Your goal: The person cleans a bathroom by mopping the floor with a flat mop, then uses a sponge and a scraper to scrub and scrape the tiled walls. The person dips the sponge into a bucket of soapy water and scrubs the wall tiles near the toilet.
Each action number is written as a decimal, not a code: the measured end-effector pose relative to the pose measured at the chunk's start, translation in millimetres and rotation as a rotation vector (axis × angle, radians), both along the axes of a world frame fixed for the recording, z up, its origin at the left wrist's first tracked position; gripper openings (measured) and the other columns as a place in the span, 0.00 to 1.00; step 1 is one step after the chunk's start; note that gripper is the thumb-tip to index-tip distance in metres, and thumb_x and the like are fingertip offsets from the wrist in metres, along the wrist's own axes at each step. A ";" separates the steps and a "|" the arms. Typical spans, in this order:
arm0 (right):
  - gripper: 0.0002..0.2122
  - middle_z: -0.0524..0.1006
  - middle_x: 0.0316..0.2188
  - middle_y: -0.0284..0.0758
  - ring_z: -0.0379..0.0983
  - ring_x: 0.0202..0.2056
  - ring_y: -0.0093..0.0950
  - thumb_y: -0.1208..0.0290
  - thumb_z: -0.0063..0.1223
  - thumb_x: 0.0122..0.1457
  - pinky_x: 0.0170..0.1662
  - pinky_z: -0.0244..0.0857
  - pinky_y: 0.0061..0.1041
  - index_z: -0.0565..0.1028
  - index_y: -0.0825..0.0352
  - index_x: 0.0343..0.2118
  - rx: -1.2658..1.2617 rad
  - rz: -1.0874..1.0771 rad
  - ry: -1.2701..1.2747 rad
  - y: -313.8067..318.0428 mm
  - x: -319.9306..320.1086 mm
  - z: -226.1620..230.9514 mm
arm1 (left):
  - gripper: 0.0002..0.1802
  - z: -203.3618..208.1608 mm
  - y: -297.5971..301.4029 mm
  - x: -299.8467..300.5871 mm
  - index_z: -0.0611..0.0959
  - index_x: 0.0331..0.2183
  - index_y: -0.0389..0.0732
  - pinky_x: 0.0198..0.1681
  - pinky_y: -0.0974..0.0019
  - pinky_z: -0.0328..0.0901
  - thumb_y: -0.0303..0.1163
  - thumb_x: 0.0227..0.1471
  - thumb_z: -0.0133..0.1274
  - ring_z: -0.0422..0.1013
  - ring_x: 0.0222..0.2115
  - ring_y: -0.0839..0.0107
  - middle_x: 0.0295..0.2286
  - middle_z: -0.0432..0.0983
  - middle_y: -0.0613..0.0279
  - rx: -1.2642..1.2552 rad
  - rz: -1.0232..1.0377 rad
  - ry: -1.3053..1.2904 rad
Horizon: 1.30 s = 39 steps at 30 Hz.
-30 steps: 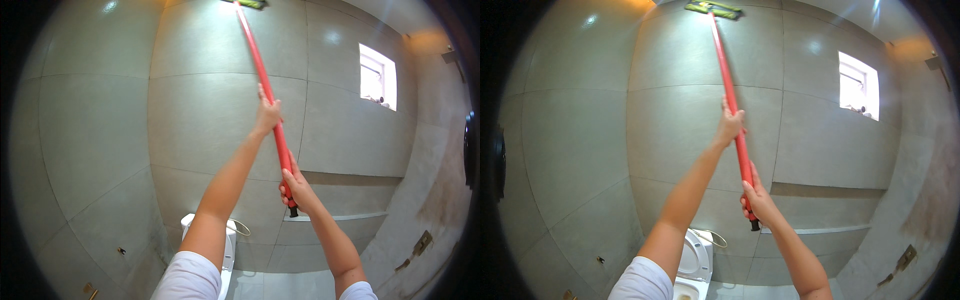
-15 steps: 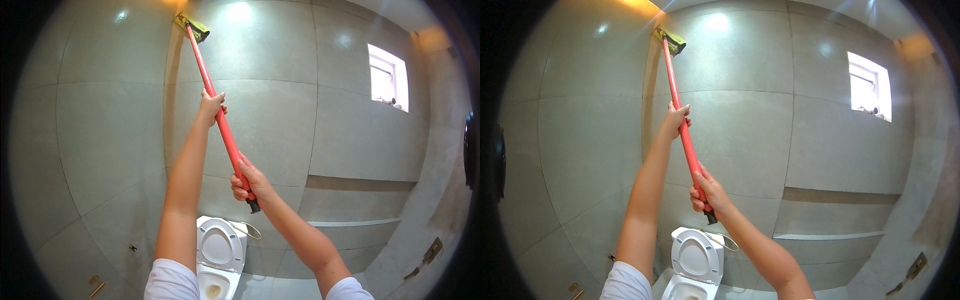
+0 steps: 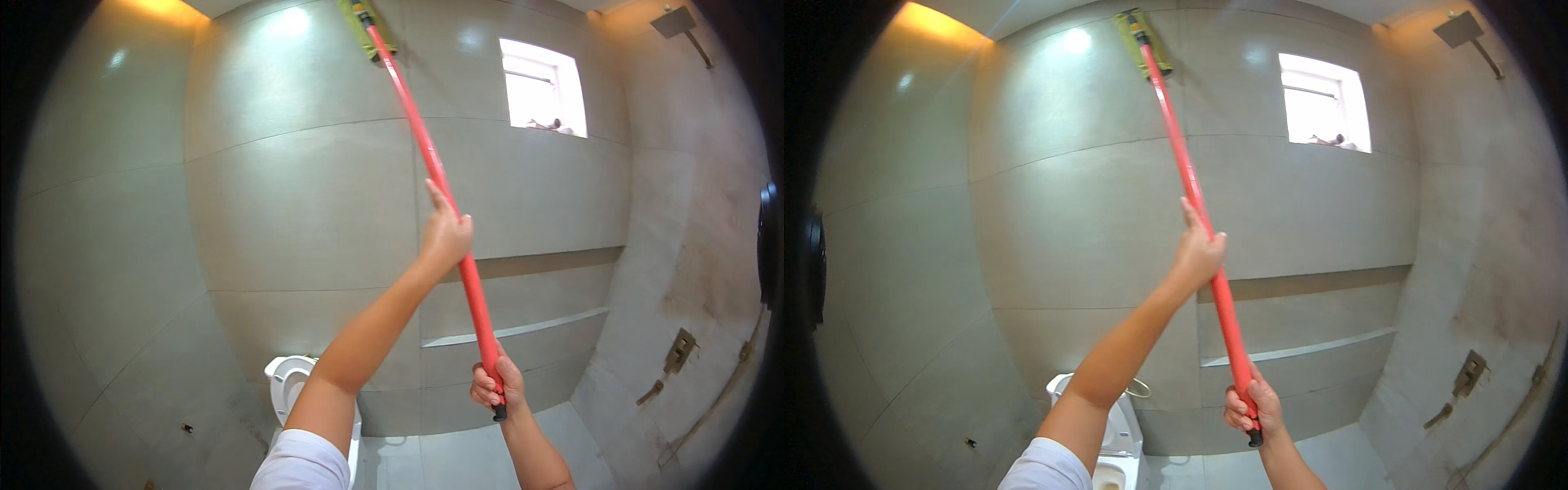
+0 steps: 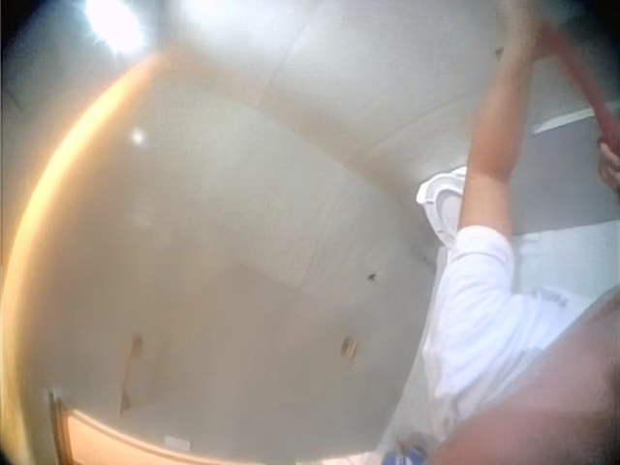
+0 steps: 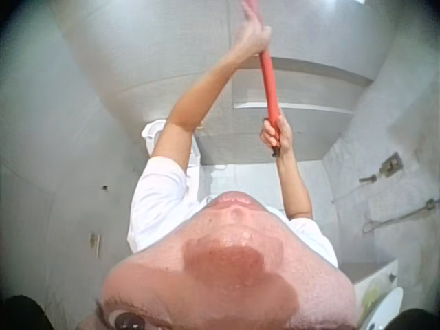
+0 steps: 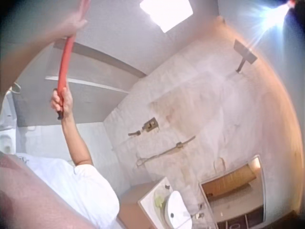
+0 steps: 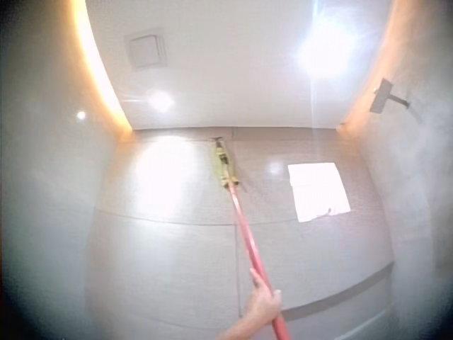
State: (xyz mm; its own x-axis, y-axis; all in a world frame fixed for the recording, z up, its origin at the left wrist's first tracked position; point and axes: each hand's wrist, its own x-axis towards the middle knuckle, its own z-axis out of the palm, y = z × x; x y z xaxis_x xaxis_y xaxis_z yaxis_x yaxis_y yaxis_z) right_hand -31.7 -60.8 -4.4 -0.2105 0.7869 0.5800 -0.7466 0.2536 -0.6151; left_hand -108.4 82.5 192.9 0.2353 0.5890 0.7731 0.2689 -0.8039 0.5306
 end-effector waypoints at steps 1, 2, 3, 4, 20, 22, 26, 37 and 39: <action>0.21 0.60 0.13 0.27 0.54 0.07 0.15 0.57 0.36 0.56 0.10 0.50 0.15 0.51 0.47 0.53 0.016 -0.023 0.036 -9.5 14.6 -8.1 | 0.46 -2.8 -12.3 25.5 0.29 0.51 0.32 0.17 0.64 0.64 0.28 0.43 0.44 0.69 0.16 0.62 0.19 0.69 0.47 0.001 0.015 0.066; 0.21 0.60 0.13 0.27 0.54 0.07 0.15 0.56 0.36 0.56 0.10 0.51 0.15 0.51 0.47 0.53 0.032 -0.049 0.072 -18.6 28.5 -13.9 | 0.47 -4.1 -22.4 49.9 0.29 0.51 0.32 0.18 0.64 0.64 0.28 0.43 0.45 0.69 0.16 0.63 0.20 0.69 0.48 -0.008 -0.033 0.096; 0.19 0.60 0.13 0.26 0.55 0.07 0.15 0.55 0.34 0.57 0.10 0.51 0.15 0.52 0.46 0.52 0.055 -0.083 0.101 -24.9 39.8 -18.3 | 0.47 -3.2 -32.2 71.1 0.28 0.51 0.33 0.18 0.64 0.64 0.28 0.43 0.45 0.69 0.17 0.63 0.21 0.69 0.48 -0.012 -0.073 0.130; 0.20 0.60 0.13 0.27 0.55 0.07 0.15 0.55 0.33 0.57 0.11 0.51 0.15 0.51 0.47 0.53 0.036 -0.118 0.114 -30.5 49.3 -18.4 | 0.48 -2.9 -38.6 88.5 0.28 0.51 0.33 0.18 0.64 0.64 0.28 0.42 0.46 0.69 0.17 0.64 0.22 0.70 0.49 -0.021 -0.104 0.162; 0.26 0.56 0.11 0.26 0.53 0.10 0.18 0.44 0.26 0.54 0.18 0.52 0.21 0.41 0.43 0.54 -0.247 0.079 -0.298 1.0 -33.7 -42.7 | 0.17 -37.0 17.8 -5.1 0.63 0.32 0.44 0.12 0.77 0.57 0.47 0.49 0.44 0.56 0.11 0.83 0.16 0.58 0.72 -0.632 -0.795 -0.477; 0.27 0.56 0.12 0.27 0.53 0.10 0.18 0.44 0.27 0.53 0.19 0.52 0.21 0.41 0.44 0.55 -0.271 0.193 -0.340 13.1 -60.2 -56.0 | 0.17 -52.6 24.6 -51.6 0.63 0.33 0.44 0.11 0.77 0.56 0.47 0.49 0.44 0.56 0.11 0.83 0.15 0.58 0.72 -0.624 -0.748 -0.551; 0.27 0.55 0.12 0.28 0.51 0.11 0.18 0.44 0.29 0.53 0.19 0.50 0.20 0.44 0.46 0.54 -0.287 0.402 -0.419 33.9 -108.4 -75.8 | 0.18 -84.6 36.8 -136.2 0.63 0.34 0.44 0.11 0.78 0.55 0.47 0.49 0.43 0.57 0.11 0.83 0.15 0.58 0.72 -0.580 -0.577 -0.639; 0.25 0.55 0.12 0.26 0.49 0.09 0.15 0.50 0.22 0.58 0.14 0.48 0.15 0.49 0.58 0.54 -0.437 0.726 -0.488 68.5 -195.9 -97.9 | 0.19 -164.7 70.0 -302.3 0.60 0.37 0.49 0.11 0.76 0.59 0.44 0.47 0.47 0.59 0.12 0.81 0.17 0.60 0.70 -0.611 -0.148 -0.821; 0.24 0.56 0.11 0.26 0.50 0.08 0.15 0.50 0.24 0.58 0.13 0.48 0.14 0.54 0.60 0.52 -0.497 0.739 -0.453 65.7 -192.6 -100.4 | 0.20 -169.8 70.2 -309.3 0.59 0.38 0.47 0.12 0.76 0.60 0.41 0.46 0.49 0.60 0.11 0.79 0.17 0.60 0.69 -0.582 -0.005 -0.750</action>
